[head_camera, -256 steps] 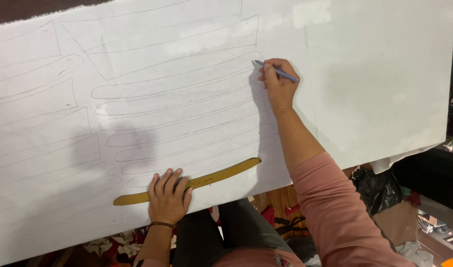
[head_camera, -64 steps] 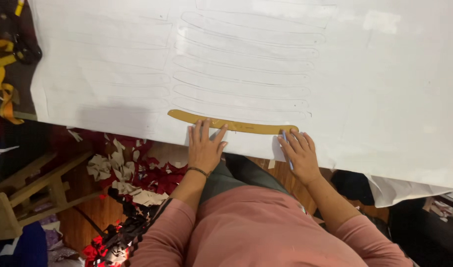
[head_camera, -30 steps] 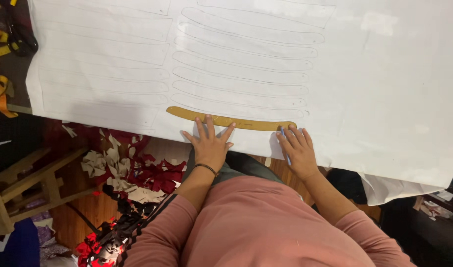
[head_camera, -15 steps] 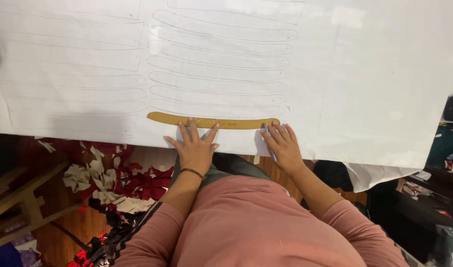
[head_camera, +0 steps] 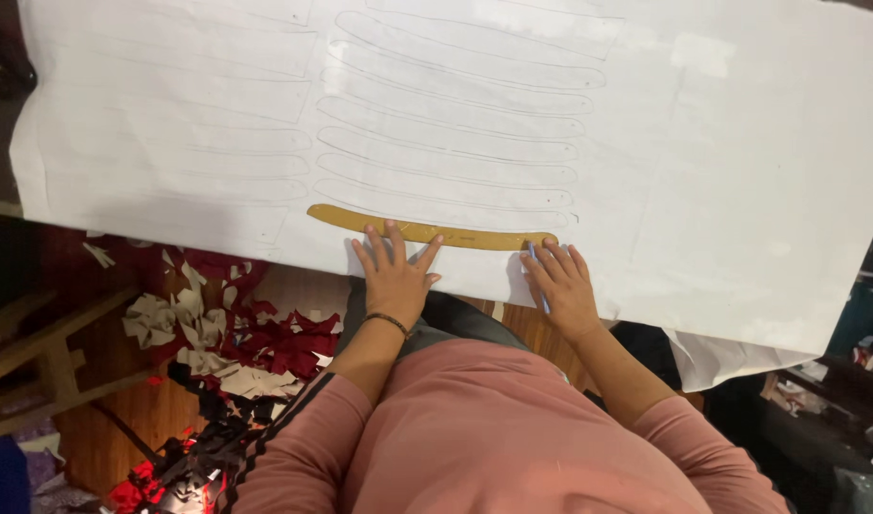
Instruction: The person uses a curved wooden ruler and a pencil to draw curved lines on a large white sheet of paper. They then switch to a straight ruler to draw straight lines and rectangular outlines on the same sheet.
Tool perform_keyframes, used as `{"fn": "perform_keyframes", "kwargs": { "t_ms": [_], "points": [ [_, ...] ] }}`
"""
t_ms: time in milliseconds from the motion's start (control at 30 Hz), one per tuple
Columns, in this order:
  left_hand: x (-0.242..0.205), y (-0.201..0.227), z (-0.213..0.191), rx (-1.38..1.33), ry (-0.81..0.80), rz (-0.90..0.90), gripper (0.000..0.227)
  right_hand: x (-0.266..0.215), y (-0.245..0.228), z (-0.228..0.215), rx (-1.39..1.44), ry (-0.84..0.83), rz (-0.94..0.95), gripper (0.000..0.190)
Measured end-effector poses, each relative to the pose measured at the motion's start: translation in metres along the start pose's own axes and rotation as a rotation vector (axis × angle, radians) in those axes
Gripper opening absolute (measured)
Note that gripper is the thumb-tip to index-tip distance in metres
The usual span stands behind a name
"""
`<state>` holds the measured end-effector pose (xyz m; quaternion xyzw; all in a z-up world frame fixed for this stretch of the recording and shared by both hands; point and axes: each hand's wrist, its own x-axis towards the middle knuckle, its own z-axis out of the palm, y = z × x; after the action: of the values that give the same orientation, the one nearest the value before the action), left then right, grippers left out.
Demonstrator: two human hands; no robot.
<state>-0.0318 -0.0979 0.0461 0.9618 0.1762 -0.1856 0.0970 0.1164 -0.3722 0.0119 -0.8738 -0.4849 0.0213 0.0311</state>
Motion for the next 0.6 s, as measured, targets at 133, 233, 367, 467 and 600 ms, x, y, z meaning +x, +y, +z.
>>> {"fn": "perform_keyframes", "kwargs": {
  "t_ms": [133,233,367,467,600],
  "points": [
    [-0.002,0.001,-0.018,-0.014,-0.092,-0.019,0.063,0.001,0.002,0.0,-0.008,0.018,-0.02,0.036],
    [-0.002,0.0,-0.019,-0.044,-0.12,-0.03,0.063,0.001,0.001,-0.002,-0.009,0.008,-0.024,0.035],
    [-0.003,-0.003,-0.018,-0.116,-0.14,-0.031,0.059,0.001,0.0,-0.006,-0.027,-0.011,-0.04,0.034],
    [0.0,-0.005,-0.015,-0.115,-0.139,-0.007,0.058,0.004,-0.002,-0.009,-0.027,-0.017,-0.036,0.034],
    [-0.001,-0.006,-0.017,-0.043,-0.155,0.016,0.059,0.004,-0.005,-0.011,-0.015,-0.015,-0.016,0.033]
  ]
}}
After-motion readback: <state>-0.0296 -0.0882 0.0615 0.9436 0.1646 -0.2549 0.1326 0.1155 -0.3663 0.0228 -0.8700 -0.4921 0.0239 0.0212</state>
